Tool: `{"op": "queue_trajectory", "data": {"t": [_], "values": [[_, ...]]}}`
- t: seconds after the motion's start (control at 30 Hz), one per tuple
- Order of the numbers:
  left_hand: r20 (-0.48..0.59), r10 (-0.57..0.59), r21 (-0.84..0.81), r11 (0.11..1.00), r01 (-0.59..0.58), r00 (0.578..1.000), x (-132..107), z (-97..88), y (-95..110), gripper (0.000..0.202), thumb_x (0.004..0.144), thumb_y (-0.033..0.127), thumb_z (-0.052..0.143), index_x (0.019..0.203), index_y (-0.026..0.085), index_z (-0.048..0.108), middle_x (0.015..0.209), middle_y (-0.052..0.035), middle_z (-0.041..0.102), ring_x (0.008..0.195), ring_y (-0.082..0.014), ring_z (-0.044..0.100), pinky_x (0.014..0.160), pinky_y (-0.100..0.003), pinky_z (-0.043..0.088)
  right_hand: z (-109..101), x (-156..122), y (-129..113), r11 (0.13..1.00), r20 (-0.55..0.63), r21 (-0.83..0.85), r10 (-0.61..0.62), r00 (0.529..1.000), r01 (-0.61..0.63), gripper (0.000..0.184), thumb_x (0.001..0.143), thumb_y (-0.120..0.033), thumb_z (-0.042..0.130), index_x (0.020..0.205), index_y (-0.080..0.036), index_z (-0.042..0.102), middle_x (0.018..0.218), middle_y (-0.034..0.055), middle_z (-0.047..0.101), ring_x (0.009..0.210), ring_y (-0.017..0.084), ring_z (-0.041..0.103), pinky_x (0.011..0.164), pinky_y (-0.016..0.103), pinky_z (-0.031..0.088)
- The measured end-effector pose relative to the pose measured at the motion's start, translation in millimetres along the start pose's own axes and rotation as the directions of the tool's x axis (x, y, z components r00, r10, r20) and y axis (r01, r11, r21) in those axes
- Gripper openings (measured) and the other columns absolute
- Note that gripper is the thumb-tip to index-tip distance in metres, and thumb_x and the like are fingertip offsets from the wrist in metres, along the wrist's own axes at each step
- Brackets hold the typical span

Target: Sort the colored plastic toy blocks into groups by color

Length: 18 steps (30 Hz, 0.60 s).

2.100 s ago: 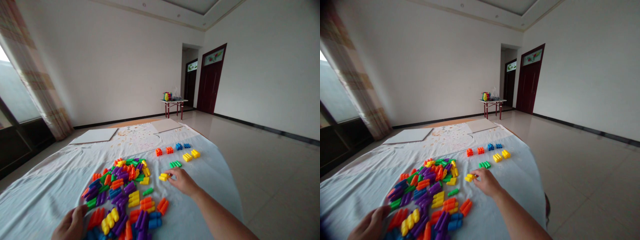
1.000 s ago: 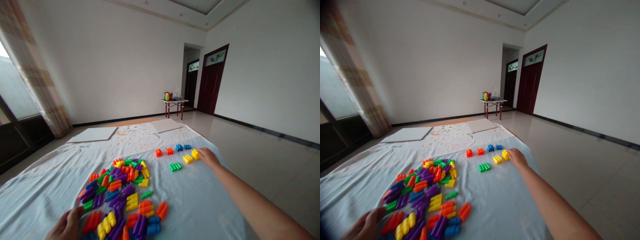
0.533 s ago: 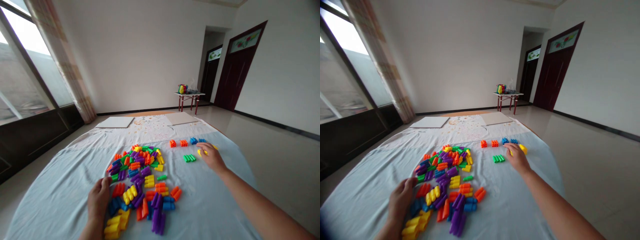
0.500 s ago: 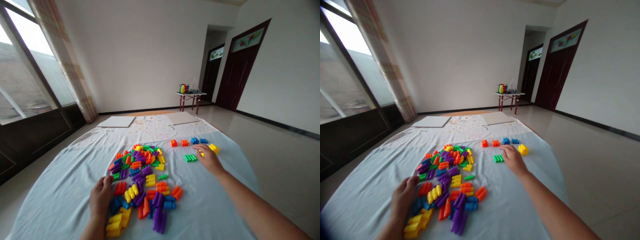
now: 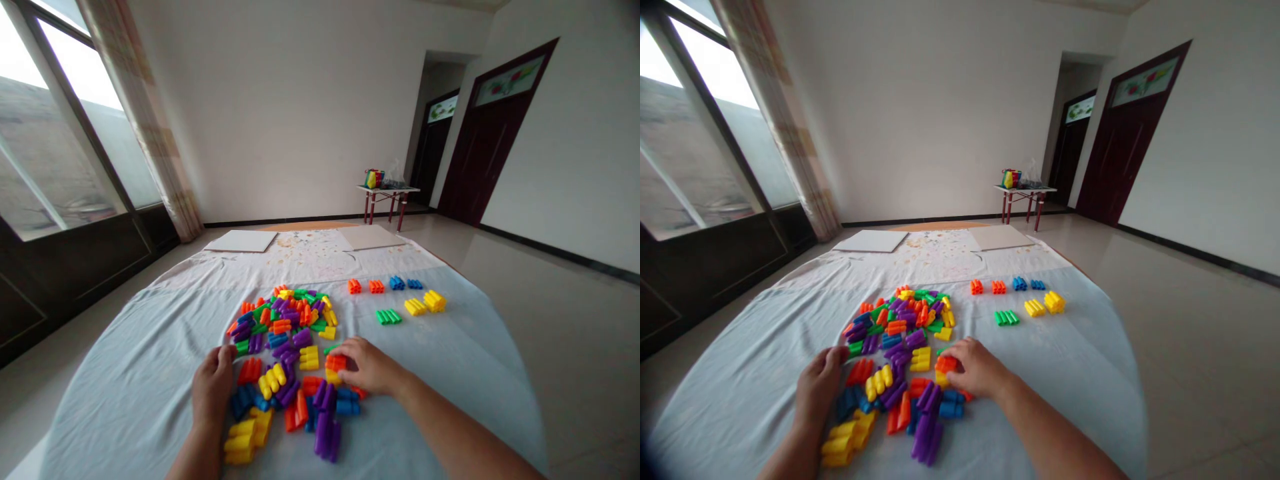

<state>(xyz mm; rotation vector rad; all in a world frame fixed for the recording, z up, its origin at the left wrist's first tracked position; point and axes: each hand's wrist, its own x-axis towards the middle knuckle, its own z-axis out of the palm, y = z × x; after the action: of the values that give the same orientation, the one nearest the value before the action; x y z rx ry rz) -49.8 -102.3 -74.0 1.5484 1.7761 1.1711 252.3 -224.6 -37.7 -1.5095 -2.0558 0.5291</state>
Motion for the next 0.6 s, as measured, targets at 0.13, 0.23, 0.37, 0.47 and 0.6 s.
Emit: {"op": "queue_trajectory", "data": {"t": [0.13, 0.23, 0.37, 0.47, 0.6], "values": [[0.003, -0.011, -0.019, 1.000, 0.011, 1.000, 1, 0.1, 0, 0.037, 0.070, 0.048, 0.042, 0.077, 0.019, 0.064, 0.073, -0.0043, 0.068, 0.076, -0.0220, 0.060, 0.065, -0.028, 0.043, -1, -3, 4, 0.996, -0.097, 0.045, 0.086, 0.992, -0.082, 0.032, 0.076, -0.023, 0.058, 0.107, -0.016, 0.065, 0.100, 0.0088, 0.067, 0.094, 0.022, 0.059, 0.086, 0.034, 0.045], [0.000, -0.018, -0.030, 0.999, 0.018, 1.000, 0, -0.3, 2, 0.037, 0.069, 0.048, 0.042, 0.076, 0.020, 0.063, 0.073, -0.0040, 0.068, 0.075, -0.0218, 0.060, 0.065, -0.028, 0.043, 1, -4, 8, 0.967, -0.092, 0.225, 0.148, 0.985, -0.124, 0.033, 0.083, -0.028, 0.052, 0.112, -0.018, 0.062, 0.101, 0.0066, 0.068, 0.090, 0.019, 0.062, 0.078, 0.030, 0.048], [-0.006, -0.017, -0.028, 0.999, 0.017, 1.000, -2, -1.2, 3, 0.038, 0.069, 0.049, 0.041, 0.076, 0.020, 0.063, 0.073, -0.0041, 0.068, 0.075, -0.0222, 0.060, 0.065, -0.029, 0.043, 4, -4, 15, 0.949, -0.139, 0.290, 0.173, 0.975, -0.127, 0.033, 0.083, -0.032, 0.054, 0.113, -0.018, 0.060, 0.099, 0.0054, 0.067, 0.087, 0.019, 0.062, 0.074, 0.029, 0.049], [-0.001, -0.027, -0.041, 0.999, 0.027, 1.000, -2, -2.0, 3, 0.038, 0.069, 0.050, 0.041, 0.076, 0.020, 0.063, 0.074, -0.0041, 0.068, 0.077, -0.0225, 0.061, 0.066, -0.029, 0.043, 4, -4, 20, 0.987, -0.288, 0.119, 0.135, 0.948, -0.104, 0.031, 0.078, -0.024, 0.061, 0.109, -0.019, 0.063, 0.101, 0.0068, 0.065, 0.095, 0.021, 0.057, 0.085, 0.033, 0.045], [0.013, -0.047, -0.062, 0.997, 0.048, 0.999, -1, -2.1, 1, 0.037, 0.068, 0.050, 0.042, 0.077, 0.020, 0.063, 0.074, -0.0034, 0.068, 0.077, -0.0224, 0.061, 0.066, -0.028, 0.044, 0, -6, 21, 0.995, -0.259, -0.011, 0.093, 0.961, -0.100, 0.031, 0.072, -0.019, 0.066, 0.103, -0.019, 0.066, 0.097, 0.0073, 0.063, 0.098, 0.022, 0.054, 0.090, 0.034, 0.042]]}}
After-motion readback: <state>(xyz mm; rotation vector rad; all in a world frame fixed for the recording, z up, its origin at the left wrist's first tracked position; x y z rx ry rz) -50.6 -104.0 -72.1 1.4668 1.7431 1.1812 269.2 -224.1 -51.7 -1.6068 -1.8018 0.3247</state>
